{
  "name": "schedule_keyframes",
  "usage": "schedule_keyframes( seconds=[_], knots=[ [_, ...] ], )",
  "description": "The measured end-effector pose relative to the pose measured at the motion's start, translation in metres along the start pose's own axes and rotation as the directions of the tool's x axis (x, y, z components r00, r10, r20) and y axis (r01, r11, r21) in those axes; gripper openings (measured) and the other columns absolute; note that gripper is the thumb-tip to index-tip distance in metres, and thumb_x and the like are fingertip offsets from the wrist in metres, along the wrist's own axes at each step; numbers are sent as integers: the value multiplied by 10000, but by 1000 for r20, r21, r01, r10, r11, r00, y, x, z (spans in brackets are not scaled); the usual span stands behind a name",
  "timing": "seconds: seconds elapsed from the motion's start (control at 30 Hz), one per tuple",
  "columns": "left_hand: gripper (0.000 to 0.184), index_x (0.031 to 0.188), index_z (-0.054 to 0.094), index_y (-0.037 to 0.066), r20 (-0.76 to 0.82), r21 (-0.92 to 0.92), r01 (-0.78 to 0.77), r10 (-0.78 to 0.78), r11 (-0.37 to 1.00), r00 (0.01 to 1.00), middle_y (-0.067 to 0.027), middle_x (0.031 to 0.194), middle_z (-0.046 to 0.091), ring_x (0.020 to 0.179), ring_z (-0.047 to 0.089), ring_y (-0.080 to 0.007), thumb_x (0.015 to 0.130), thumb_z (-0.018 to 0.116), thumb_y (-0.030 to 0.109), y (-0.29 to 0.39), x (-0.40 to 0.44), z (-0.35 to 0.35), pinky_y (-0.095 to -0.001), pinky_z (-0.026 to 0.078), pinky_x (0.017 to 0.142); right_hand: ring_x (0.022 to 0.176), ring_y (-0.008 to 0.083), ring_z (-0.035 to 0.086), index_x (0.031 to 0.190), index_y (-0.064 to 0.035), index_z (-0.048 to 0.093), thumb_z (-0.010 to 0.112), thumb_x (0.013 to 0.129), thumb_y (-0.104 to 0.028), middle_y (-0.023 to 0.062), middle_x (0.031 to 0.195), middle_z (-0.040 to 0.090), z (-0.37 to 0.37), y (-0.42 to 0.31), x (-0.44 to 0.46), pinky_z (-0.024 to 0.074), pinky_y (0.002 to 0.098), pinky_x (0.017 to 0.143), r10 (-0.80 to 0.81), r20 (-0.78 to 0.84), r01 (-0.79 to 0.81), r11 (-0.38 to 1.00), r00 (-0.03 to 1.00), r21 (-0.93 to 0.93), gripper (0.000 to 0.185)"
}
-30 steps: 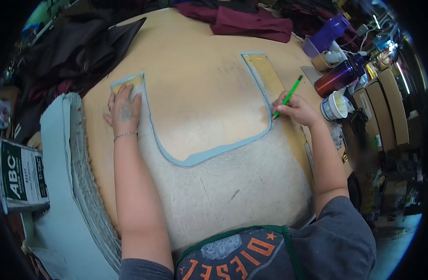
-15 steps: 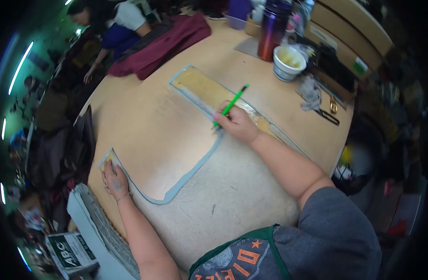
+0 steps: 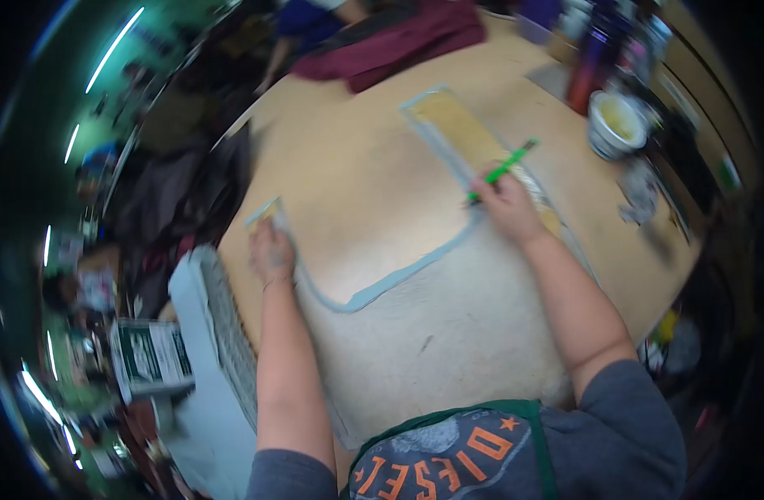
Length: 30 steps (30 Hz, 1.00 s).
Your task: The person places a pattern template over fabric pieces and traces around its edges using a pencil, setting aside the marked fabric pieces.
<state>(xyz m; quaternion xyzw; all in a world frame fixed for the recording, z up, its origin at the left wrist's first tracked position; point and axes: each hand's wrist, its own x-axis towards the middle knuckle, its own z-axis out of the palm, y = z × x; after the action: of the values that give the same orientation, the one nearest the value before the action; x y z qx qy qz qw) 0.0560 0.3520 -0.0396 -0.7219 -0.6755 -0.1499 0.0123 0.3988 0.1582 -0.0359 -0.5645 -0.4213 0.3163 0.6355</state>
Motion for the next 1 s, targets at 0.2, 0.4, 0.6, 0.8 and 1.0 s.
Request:
schedule_keyframes(
  seconds=[0.2,0.4,0.6,0.8,1.0],
  knots=[
    [407,1225,459,179,69,-109,117,-110,987,992,-18,1369,348,1279,266,-300,833,426,284,16,-10,-16,-597,184,986,689,99,533,906,-39,482,533,880,-162,31,770,539,40,-17,8,432,227,600,104,-38,-100,991,994,88,135],
    [397,1212,465,168,67,-175,112,-101,978,993,-24,1362,353,1287,243,-296,830,435,267,18,-14,-22,-594,174,993,678,113,566,846,-17,502,549,860,-154,47,723,562,203,4,53,457,242,620,-68,341,31,993,938,111,146],
    [407,1228,467,183,55,-191,116,-107,975,993,-5,1360,356,1286,256,-273,837,438,294,15,-14,-21,-578,191,993,652,164,599,858,2,514,575,836,-178,115,712,598,296,31,110,468,288,612,-138,208,148,988,968,-33,191],
    [397,1216,482,179,34,-203,112,-107,973,994,-4,1354,364,1281,264,-270,838,447,294,14,-14,-18,-576,194,993,664,120,591,857,7,508,561,856,-175,80,721,585,299,29,112,480,244,621,-171,221,213,959,960,-185,190],
    [404,1217,483,182,20,-219,108,-106,970,994,-5,1352,367,1279,267,-269,832,441,297,13,-13,-16,-572,185,999,689,310,595,869,-22,538,577,823,-194,163,740,604,292,23,95,463,343,640,-239,283,307,923,929,-230,183]
  ],
)
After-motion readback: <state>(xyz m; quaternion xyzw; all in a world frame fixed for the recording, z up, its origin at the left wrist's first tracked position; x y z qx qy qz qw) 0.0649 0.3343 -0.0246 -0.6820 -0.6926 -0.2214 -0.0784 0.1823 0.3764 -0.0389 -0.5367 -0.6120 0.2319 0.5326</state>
